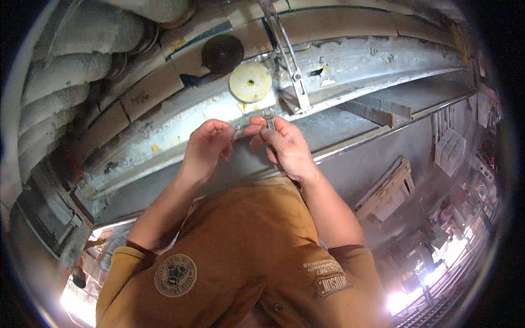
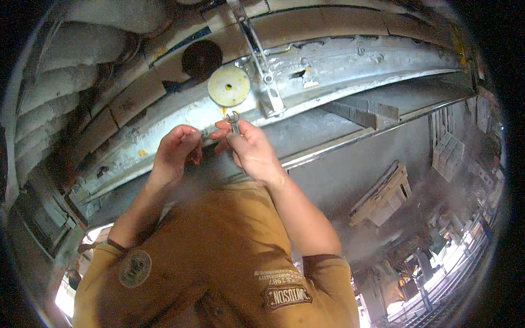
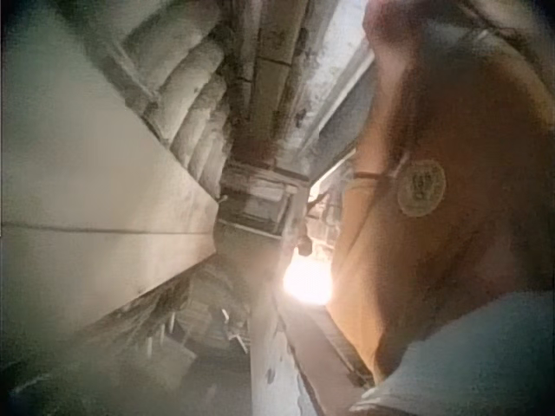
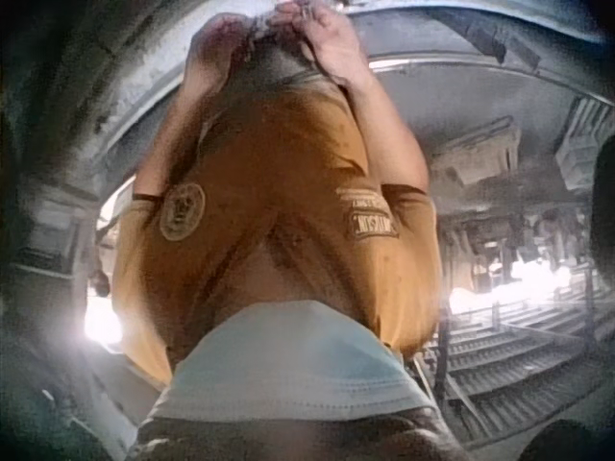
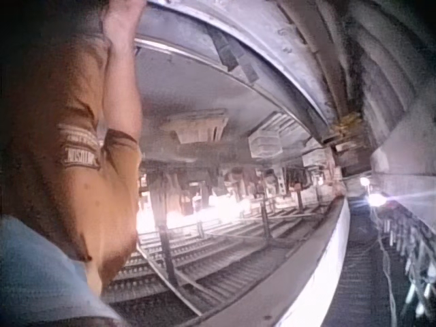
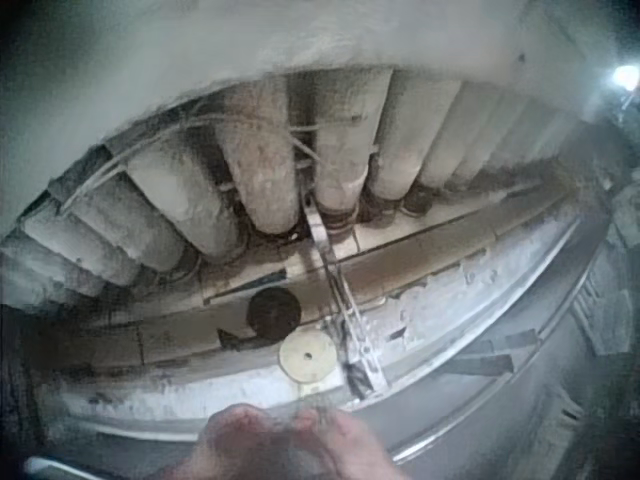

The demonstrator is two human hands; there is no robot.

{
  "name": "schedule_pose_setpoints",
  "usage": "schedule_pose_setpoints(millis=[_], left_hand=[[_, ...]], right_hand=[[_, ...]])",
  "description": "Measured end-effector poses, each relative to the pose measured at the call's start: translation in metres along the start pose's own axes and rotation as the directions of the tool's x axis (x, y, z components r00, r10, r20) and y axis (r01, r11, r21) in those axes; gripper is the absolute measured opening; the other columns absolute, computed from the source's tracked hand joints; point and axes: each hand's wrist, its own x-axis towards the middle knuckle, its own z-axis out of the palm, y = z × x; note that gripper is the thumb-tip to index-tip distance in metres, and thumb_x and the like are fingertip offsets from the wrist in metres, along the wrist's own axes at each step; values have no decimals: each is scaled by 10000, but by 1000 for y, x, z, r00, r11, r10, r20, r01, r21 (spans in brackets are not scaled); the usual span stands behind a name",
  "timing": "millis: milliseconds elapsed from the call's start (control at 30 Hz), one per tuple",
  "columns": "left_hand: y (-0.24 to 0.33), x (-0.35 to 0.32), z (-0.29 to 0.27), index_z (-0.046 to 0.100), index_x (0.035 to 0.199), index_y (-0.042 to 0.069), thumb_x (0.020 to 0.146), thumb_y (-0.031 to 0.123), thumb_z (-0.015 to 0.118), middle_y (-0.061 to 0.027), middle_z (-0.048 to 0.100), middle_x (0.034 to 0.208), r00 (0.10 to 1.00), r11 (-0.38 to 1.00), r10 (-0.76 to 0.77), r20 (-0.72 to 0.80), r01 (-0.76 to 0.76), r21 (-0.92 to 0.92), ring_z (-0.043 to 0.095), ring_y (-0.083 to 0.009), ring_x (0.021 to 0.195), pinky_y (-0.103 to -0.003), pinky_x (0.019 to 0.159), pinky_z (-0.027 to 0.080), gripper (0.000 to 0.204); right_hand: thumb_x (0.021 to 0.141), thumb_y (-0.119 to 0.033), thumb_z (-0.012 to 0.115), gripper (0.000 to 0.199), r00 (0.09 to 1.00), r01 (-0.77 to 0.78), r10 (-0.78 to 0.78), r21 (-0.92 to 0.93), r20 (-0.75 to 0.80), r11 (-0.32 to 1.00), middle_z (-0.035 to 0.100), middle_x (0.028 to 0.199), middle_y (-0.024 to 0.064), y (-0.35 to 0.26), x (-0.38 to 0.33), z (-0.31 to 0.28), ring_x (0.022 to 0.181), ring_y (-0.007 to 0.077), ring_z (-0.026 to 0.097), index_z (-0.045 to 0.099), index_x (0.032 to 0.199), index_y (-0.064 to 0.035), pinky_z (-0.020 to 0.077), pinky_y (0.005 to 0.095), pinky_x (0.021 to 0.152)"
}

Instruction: The person picks up a round metal part and uses a small tool to scrape its surface. They then place the part on a shelf and continue scraping it while it rests there. Finally, they pick up the part again and scrape it once more.

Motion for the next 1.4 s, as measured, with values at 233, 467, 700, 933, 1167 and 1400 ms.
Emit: schedule_pose_setpoints(millis=[233, 467, 700, 933, 1167, 1400], left_hand=[[7, -20, 6, 527, 989, 72, 910, 214, 570, -9, 576, 840, 979, 923, -204, 6, 195, -333, 575, -120, 762, -249, 646, 425, 167], [8, -2, -8, 530, 992, 72, 894, 187, 588, -12, 573, 840, 978, 908, -197, 75, 210, -362, 541, -103, 700, -248, 619, 432, 162], [1, 4, -7, 528, 986, 61, 895, 202, 588, -3, 558, 835, 970, 825, -34, 242, 164, -541, 535, -100, 753, -243, 688, 427, 179], [-9, 6, -11, 563, 943, 25, 892, 152, 572, -28, 593, 868, 993, 925, -75, 94, 105, -366, 559, -101, 796, -249, 731, 447, 137], [-17, 6, -8, 568, 914, 8, 885, 114, 574, -34, 598, 858, 984, 984, 173, 45, -170, -48, 562, -98, 748, -251, 689, 464, 110], [-21, 6, -14, 565, 929, 7, 891, 135, 564, -41, 599, 851, 963, 969, 241, 121, -245, 14, 571, -100, 753, -251, 682, 471, 134]], right_hand=[[932, -100, 461, 155, 999, 25, -18, -133, 49, 991, 649, 863, 44, 16, -14, 14, 474, 51, 434, 458, 1063, -17, 330, 198, 412], [922, -116, 518, 204, 997, 1, 34, -460, 68, 888, 647, 784, 54, -5, 7, 17, 564, 85, 540, 479, 1089, -5, 424, 220, 486], [921, -111, 537, 414, 993, 121, -116, -320, 33, 940, 645, 800, 56, 8, 12, 21, 648, 89, 581, 383, 1296, -25, 454, 218, 584], [914, -50, 482, 599, 997, 73, -58, -439, 46, 896, 571, 703, 15, -5, 6, 38, 583, 84, 531, 203, 1443, -87, 439, 232, 556], [908, -32, 490, 679, 997, 67, -56, -247, 53, 967, 487, 639, -14, -5, 4, 43, 490, 57, 439, 119, 1470, -123, 365, 213, 445], [908, -80, 547, 716, 996, 28, 2, -328, 90, 944, 538, 681, -4, -14, 2, 38, 490, 51, 430, 109, 1472, -131, 353, 204, 431]])
